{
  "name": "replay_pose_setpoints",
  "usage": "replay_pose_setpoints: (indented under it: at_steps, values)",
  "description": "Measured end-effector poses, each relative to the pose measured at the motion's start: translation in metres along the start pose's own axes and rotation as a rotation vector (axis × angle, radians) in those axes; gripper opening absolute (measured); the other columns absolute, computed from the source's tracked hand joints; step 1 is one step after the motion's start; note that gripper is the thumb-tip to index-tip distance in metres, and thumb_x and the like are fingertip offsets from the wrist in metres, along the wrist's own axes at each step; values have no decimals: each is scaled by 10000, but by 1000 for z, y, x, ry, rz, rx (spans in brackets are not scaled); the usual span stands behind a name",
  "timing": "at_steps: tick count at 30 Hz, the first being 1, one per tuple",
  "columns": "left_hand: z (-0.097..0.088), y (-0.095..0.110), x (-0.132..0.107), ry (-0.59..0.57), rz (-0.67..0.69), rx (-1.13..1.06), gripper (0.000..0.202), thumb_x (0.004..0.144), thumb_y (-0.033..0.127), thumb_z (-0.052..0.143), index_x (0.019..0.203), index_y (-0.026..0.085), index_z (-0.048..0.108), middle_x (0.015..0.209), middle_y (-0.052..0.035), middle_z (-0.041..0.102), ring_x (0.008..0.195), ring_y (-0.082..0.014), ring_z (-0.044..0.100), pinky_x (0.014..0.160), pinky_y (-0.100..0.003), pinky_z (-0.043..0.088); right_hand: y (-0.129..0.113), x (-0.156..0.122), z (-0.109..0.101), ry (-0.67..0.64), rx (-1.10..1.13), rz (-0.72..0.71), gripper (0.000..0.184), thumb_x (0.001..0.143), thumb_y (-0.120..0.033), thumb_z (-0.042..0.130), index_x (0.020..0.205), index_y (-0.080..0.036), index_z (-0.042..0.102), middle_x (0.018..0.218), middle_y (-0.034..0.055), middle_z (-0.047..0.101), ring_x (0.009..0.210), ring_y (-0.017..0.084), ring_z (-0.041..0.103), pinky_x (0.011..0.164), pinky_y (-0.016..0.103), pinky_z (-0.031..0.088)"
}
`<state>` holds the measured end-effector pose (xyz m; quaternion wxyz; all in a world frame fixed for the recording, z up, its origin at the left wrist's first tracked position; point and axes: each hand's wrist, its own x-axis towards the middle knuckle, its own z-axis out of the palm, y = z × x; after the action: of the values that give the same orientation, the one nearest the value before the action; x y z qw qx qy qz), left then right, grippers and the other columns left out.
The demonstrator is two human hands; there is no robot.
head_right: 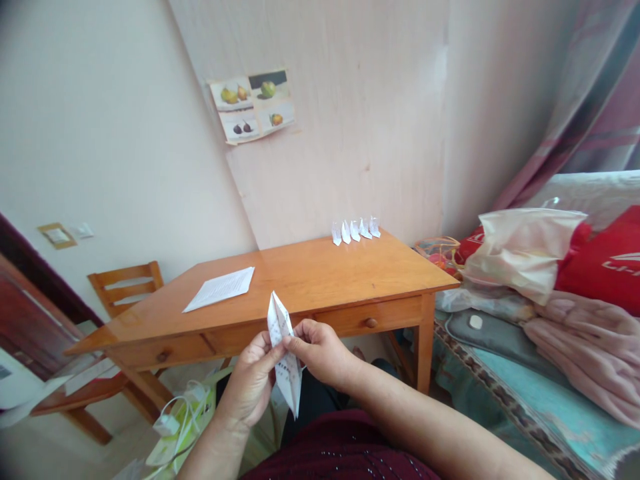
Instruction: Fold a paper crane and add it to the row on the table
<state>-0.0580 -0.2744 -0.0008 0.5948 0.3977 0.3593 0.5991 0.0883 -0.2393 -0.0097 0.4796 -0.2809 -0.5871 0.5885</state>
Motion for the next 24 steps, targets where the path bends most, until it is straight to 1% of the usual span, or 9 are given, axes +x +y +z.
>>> replay_pose_setpoints:
  at_steps: [3, 6, 9, 13, 15, 17, 20, 24]
  values:
    - [0, 0, -1, -14, -3, 2, 292, 781, 249, 812, 998, 172, 632, 950, -60, 744, 897, -204, 709, 825, -314, 528, -1, 0, 2, -18, 89, 48, 430, 799, -575, 723, 724, -198, 530, 554, -68, 453, 491, 83, 381, 474, 223, 287]
    - [0, 0, -2, -9, -7, -9, 282, 768, 251, 817, 968, 170, 636, 929, -59, 742, 886, -208, 708, 820, -321, 528, -2, -1, 1, -21, 119, 50, 437, 794, -573, 733, 712, -199, 521, 539, -74, 441, 479, 81, 365, 464, 222, 267]
    - [0, -1, -2, 10, -25, -36, 311, 751, 260, 826, 985, 166, 644, 914, -62, 743, 854, -214, 710, 802, -329, 530, 0, -1, 0, -21, 125, 17, 430, 803, -566, 734, 719, -197, 529, 563, -67, 461, 491, 83, 378, 476, 226, 285]
    - [0, -3, -2, 8, -40, -50, 301, 766, 277, 812, 994, 158, 655, 921, -69, 749, 824, -211, 710, 789, -331, 528, 3, -1, 0, -9, 103, 4, 445, 793, -574, 742, 697, -193, 533, 572, -59, 464, 512, 89, 384, 495, 236, 298]
    - [1, -4, -2, -2, -16, -31, 287, 777, 283, 805, 991, 155, 663, 927, -69, 751, 835, -211, 708, 786, -322, 525, 2, -2, 0, 1, 99, 15, 442, 781, -575, 752, 702, -193, 545, 586, -54, 471, 528, 94, 393, 508, 242, 312]
    - [2, -4, -2, -5, 17, 4, 271, 784, 292, 802, 974, 154, 666, 911, -65, 752, 826, -205, 706, 767, -306, 521, -1, -3, 0, 14, 103, 22, 416, 765, -557, 773, 746, -191, 576, 636, -42, 506, 566, 103, 422, 537, 248, 337]
    - [4, -5, -2, -7, 44, 75, 273, 787, 336, 804, 933, 152, 667, 862, -56, 747, 746, -187, 696, 708, -283, 511, -7, -3, -2, 41, 99, -4, 385, 746, -511, 804, 799, -186, 605, 702, -28, 548, 623, 111, 447, 591, 256, 355]
    - [9, -4, -4, -32, 29, 96, 292, 775, 368, 812, 913, 155, 666, 835, -49, 742, 659, -166, 674, 658, -271, 502, -7, -2, -6, 65, 93, -47, 373, 773, -506, 780, 733, -186, 593, 639, -44, 497, 596, 106, 396, 593, 265, 323]
